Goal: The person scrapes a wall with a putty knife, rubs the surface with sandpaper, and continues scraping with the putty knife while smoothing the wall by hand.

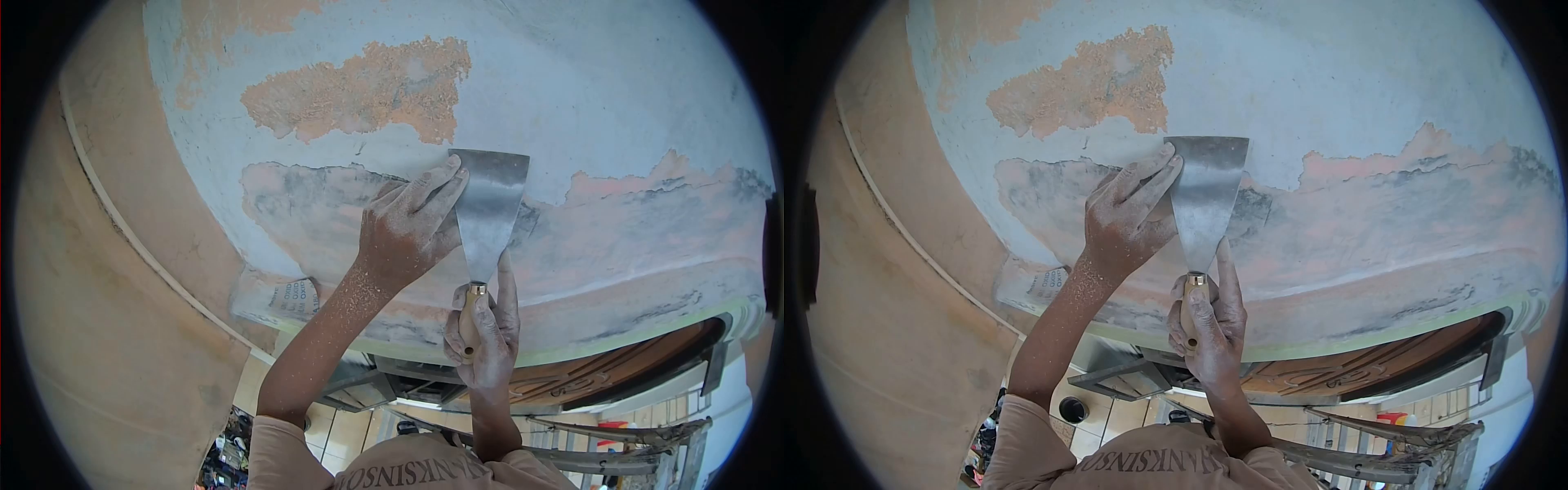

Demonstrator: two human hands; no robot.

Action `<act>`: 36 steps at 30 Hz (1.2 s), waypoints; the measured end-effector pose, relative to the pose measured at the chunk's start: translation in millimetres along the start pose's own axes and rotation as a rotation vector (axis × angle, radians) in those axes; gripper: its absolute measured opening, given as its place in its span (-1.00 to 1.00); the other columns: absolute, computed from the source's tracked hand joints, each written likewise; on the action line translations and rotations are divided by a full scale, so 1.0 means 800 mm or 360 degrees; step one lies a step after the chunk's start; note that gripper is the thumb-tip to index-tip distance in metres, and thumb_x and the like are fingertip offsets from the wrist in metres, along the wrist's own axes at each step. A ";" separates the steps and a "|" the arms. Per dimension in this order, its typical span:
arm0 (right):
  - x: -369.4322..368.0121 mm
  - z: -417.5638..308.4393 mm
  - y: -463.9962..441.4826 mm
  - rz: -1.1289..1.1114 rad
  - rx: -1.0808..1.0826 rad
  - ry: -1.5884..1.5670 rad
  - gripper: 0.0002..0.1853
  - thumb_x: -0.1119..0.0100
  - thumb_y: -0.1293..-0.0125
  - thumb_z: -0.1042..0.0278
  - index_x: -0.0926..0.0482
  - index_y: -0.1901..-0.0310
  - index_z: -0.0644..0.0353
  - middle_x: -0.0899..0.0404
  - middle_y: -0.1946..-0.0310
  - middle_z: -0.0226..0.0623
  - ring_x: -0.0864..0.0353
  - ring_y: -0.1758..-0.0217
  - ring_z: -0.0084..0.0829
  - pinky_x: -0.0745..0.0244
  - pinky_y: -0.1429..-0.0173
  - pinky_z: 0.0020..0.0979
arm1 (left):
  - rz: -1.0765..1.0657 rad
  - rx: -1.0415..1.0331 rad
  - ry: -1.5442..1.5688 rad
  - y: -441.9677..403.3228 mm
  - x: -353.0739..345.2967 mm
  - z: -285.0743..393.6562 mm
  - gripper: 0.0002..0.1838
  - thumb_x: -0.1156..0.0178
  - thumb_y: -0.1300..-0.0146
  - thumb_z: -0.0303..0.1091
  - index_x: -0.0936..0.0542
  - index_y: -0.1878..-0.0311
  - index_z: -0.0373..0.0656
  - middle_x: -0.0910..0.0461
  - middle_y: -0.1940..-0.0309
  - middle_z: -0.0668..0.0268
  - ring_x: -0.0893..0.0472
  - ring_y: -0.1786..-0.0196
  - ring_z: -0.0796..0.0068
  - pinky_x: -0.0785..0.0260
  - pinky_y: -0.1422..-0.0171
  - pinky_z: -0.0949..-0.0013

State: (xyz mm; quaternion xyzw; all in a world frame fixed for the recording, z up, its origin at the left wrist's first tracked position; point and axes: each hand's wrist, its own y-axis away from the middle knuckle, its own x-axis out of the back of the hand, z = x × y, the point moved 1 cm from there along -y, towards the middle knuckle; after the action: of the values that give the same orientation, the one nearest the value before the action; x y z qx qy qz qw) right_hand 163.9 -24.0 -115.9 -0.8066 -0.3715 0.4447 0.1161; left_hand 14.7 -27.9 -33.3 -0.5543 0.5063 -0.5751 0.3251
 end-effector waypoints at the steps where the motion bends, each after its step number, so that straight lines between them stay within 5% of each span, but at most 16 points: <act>1: -0.004 -0.002 -0.001 0.0018 -0.0015 0.0025 -0.30 0.13 -0.41 0.44 0.25 -0.47 0.11 -0.45 0.23 -0.16 -0.35 0.69 -0.70 -0.19 0.78 -0.68 | 0.0034 0.0005 0.0009 -0.004 -0.001 -0.004 -0.44 -0.35 0.14 -0.29 -0.58 -0.03 -0.20 -0.58 -0.04 0.26 -0.63 0.04 0.36 -0.47 0.02 0.32; 36: -0.007 -0.013 -0.002 0.0008 -0.0024 0.0100 -0.31 0.13 -0.43 0.42 0.24 -0.45 0.23 -0.45 0.25 -0.21 -0.33 0.68 -0.72 -0.16 0.75 -0.67 | 0.0148 0.0114 0.0152 -0.007 -0.004 -0.002 -0.51 -0.33 0.15 -0.42 -0.61 0.02 -0.20 -0.59 -0.02 0.25 -0.63 0.04 0.36 -0.47 0.06 0.32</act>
State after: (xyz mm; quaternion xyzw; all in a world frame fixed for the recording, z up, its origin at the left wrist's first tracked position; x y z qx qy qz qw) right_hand 169.3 -25.5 -105.6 -0.8219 -0.3690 0.4168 0.1206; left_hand 14.6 -22.7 -28.9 -0.4900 0.5256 -0.6028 0.3467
